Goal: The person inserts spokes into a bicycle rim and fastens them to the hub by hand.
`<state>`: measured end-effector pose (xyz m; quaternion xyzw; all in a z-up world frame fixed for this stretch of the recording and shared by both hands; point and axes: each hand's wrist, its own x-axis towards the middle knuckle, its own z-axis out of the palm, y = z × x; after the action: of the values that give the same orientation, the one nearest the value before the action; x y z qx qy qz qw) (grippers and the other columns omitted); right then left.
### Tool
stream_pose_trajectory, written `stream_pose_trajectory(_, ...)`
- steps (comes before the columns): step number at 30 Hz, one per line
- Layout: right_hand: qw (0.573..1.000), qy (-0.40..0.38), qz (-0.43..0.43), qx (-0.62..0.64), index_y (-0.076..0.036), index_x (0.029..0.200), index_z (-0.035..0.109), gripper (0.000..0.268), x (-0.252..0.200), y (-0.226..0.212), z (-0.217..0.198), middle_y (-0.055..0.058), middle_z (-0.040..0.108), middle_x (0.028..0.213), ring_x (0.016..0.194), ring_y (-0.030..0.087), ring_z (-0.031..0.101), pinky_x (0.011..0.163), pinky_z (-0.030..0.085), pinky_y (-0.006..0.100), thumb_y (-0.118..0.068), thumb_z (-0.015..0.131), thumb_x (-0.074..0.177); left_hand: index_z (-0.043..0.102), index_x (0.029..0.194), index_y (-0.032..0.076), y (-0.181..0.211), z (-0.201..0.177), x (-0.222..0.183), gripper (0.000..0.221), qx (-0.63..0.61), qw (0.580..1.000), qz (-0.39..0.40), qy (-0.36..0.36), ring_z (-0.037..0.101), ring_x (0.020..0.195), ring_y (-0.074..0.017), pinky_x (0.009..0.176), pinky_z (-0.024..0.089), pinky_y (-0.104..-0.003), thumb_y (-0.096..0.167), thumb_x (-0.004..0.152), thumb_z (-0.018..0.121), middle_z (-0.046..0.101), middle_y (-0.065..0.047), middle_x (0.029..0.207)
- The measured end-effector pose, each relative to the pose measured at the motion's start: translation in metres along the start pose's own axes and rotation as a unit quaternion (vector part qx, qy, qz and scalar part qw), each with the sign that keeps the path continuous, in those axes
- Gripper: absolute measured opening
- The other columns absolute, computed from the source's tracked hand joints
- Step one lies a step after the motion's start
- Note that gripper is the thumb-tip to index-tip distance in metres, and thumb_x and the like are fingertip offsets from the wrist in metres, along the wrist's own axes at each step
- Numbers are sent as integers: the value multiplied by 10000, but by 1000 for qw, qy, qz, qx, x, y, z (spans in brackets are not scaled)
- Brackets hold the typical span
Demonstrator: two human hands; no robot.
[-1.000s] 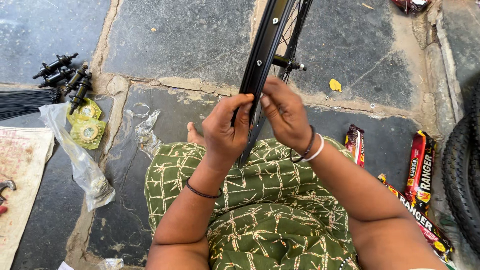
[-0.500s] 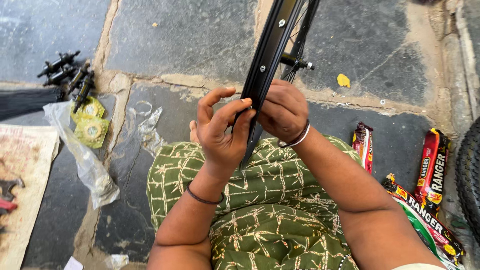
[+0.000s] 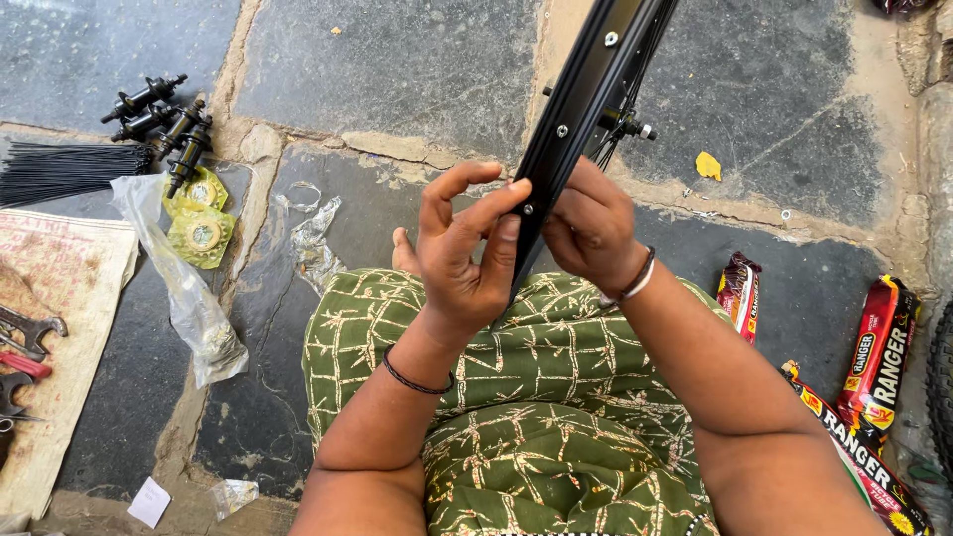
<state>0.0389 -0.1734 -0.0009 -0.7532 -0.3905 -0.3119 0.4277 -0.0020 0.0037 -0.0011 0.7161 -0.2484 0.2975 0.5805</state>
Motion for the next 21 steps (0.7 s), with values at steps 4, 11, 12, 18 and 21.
stream_pose_trajectory(4,989,84,-92,-77,-41,967,654,128,2,3,3,121,699,1027,976,352,713,872,569,408,-36,781,953,719,1158,84,0,5,-3,183,79,996,6,27,634,1193,-202,966,556,-301,68,983,769,541,-106,1356)
stream_pose_trajectory(11,966,151,161,136,-48,1082,620,211,-7,-17,28,72,622,1162,1076,161,629,939,518,290,-53,762,926,726,1210,74,-4,2,-6,211,3,1000,-17,-14,624,833,-59,742,548,-186,-31,1030,700,506,-82,1316)
stream_pose_trajectory(12,948,131,186,221,-43,1141,604,258,-5,-21,22,74,610,1193,1123,165,617,992,510,302,-62,739,922,733,1209,75,-5,1,-5,214,-3,1000,-12,-19,602,802,-53,728,539,-184,-37,1031,694,505,-85,1328)
stream_pose_trajectory(18,992,9,103,69,16,1172,660,195,-4,-21,4,160,649,1212,1100,312,679,943,544,352,20,588,990,710,1275,47,-2,-3,1,258,-20,999,15,-23,606,849,-71,778,557,-215,-42,1051,620,496,-105,1404)
stream_pose_trajectory(21,999,16,-8,-29,-17,1077,680,117,-1,-4,2,134,680,1109,1021,327,698,885,563,374,21,677,966,685,1297,61,3,-2,-1,236,-27,1000,10,-11,681,969,-103,860,587,-222,-4,1083,608,476,-90,1432)
